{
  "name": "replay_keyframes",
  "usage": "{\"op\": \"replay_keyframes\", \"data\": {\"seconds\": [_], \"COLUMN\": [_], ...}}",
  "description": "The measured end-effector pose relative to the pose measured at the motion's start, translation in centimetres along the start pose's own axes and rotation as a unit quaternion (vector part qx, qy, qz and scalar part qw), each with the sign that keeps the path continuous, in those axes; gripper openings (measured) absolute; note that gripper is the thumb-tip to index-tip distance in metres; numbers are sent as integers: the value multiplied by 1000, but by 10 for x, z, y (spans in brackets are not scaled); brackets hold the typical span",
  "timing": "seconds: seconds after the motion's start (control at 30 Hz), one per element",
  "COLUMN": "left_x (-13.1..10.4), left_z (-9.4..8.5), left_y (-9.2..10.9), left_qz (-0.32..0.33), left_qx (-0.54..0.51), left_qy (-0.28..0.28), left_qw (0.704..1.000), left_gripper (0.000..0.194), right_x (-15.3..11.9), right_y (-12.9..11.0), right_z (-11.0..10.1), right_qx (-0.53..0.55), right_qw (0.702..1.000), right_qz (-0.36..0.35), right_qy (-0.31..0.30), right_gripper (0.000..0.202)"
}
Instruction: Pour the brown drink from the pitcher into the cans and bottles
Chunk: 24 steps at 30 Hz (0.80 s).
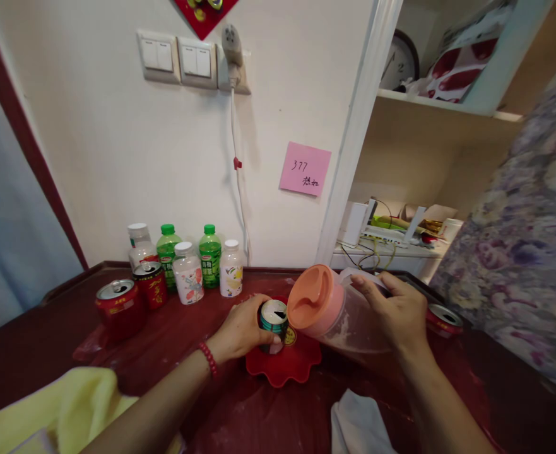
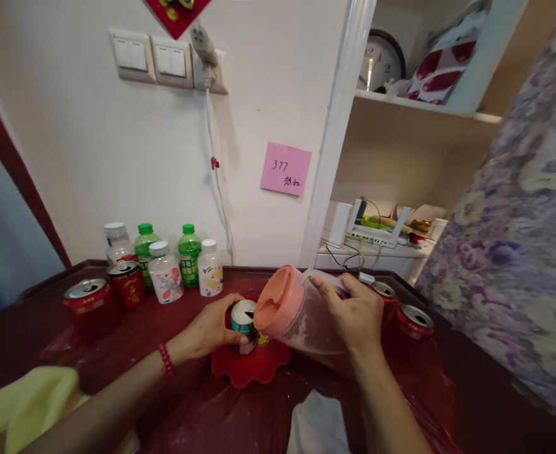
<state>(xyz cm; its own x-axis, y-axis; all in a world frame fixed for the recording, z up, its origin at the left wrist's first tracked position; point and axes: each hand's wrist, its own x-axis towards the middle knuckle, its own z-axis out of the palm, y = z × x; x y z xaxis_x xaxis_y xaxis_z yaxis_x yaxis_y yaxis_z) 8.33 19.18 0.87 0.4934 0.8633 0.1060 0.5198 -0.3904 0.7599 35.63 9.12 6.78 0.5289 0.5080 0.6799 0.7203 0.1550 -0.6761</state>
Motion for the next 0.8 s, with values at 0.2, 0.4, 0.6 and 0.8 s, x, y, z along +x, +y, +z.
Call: {"op": "replay_keyframes", "data": {"seconds": [0.2,0.4,0.6,0.8], "left_x": [1,0,0,-1], "left_z": [0,1,0,0], "left_y": [-1,-1,-1,-1], "left_qz": [0,-2,6,0], "left_qx": [5,5,-8,-15], "left_qy": [2,-1,3,0], "left_qw": [1000,1000,1000,1000], "left_gripper": [67,64,64,65], "right_x": [1,1,0,1], "right_y": [-2,-1,-2,-6], "right_z": [0,0,1,1], "right_qx": [-11,-15,-7,-10], "right_qw": [1000,1000,1000,999], "right_qz": [4,13,17,27], "right_qy": [-10,-12,-11,-20], "right_gripper": [78,77,75,80]}}
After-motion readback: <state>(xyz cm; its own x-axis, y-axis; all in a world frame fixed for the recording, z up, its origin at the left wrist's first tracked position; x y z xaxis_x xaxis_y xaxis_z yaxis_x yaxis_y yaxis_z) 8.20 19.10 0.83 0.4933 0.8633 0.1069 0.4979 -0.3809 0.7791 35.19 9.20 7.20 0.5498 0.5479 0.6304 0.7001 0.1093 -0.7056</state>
